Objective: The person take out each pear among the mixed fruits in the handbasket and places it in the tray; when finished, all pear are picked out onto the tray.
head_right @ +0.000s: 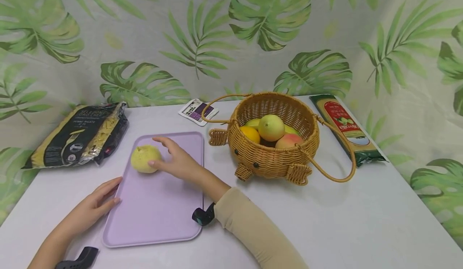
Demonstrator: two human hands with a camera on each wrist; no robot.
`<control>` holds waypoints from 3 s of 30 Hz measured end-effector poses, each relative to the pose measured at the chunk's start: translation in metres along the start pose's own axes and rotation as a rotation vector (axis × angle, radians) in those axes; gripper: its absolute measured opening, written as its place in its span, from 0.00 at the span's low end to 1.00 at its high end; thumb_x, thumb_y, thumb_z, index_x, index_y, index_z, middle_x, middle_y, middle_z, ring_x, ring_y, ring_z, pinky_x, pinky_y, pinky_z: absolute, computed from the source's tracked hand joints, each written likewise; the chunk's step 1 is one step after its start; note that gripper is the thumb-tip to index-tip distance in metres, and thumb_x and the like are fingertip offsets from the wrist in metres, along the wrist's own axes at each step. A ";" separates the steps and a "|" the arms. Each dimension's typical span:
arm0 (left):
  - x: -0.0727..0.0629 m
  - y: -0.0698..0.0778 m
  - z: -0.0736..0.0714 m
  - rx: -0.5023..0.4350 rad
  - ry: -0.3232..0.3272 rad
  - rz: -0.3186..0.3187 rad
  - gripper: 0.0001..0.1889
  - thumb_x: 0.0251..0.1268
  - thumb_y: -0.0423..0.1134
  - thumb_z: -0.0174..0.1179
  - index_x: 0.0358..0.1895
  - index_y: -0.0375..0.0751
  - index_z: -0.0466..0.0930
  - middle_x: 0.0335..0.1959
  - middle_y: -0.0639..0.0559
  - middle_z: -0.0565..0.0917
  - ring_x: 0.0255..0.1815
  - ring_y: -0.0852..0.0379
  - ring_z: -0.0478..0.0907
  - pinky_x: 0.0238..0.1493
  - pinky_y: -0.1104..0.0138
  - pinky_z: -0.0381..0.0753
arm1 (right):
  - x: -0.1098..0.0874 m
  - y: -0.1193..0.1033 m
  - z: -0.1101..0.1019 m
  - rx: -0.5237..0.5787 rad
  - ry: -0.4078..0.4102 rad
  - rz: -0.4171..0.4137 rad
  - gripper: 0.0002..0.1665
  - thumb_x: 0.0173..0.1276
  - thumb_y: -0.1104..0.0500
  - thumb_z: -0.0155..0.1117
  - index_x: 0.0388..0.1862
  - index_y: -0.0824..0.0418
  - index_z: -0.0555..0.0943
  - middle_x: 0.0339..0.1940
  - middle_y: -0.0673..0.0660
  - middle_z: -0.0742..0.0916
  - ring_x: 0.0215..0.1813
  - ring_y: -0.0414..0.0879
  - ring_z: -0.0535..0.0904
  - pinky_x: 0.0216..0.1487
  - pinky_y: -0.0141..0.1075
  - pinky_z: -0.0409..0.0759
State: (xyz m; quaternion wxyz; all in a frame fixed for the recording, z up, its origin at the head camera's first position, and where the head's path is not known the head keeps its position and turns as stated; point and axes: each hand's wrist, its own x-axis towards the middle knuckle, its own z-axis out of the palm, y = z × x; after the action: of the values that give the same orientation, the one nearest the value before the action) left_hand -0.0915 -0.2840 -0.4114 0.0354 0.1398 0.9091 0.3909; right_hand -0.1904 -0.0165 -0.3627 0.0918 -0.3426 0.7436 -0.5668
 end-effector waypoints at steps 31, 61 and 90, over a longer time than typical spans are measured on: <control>0.000 0.001 0.000 0.000 -0.012 -0.017 0.31 0.65 0.44 0.53 0.68 0.36 0.54 0.66 0.39 0.58 0.64 0.38 0.53 0.51 0.90 0.45 | -0.151 -0.084 -0.210 -0.582 0.345 -0.367 0.40 0.46 0.60 0.72 0.59 0.70 0.69 0.56 0.61 0.76 0.60 0.47 0.67 0.59 0.32 0.65; 0.000 -0.001 0.000 0.017 -0.011 -0.022 0.31 0.65 0.44 0.53 0.67 0.36 0.55 0.66 0.38 0.58 0.65 0.39 0.52 0.53 0.88 0.45 | -0.112 -0.050 -0.279 -0.652 0.109 0.236 0.47 0.52 0.51 0.70 0.69 0.51 0.58 0.67 0.57 0.65 0.66 0.57 0.56 0.60 0.58 0.55; 0.001 -0.002 0.000 0.012 -0.014 -0.017 0.31 0.65 0.45 0.53 0.67 0.36 0.55 0.66 0.39 0.58 0.65 0.39 0.53 0.52 0.88 0.45 | -0.101 -0.017 -0.276 -0.615 -0.041 0.248 0.44 0.53 0.54 0.70 0.66 0.60 0.60 0.64 0.62 0.66 0.63 0.60 0.60 0.55 0.59 0.62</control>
State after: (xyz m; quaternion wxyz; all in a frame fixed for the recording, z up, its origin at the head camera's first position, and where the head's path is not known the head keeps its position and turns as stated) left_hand -0.0930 -0.2856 -0.4129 0.0442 0.1347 0.9123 0.3843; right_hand -0.2529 0.2590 -0.2788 0.0675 -0.2723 0.9140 -0.2932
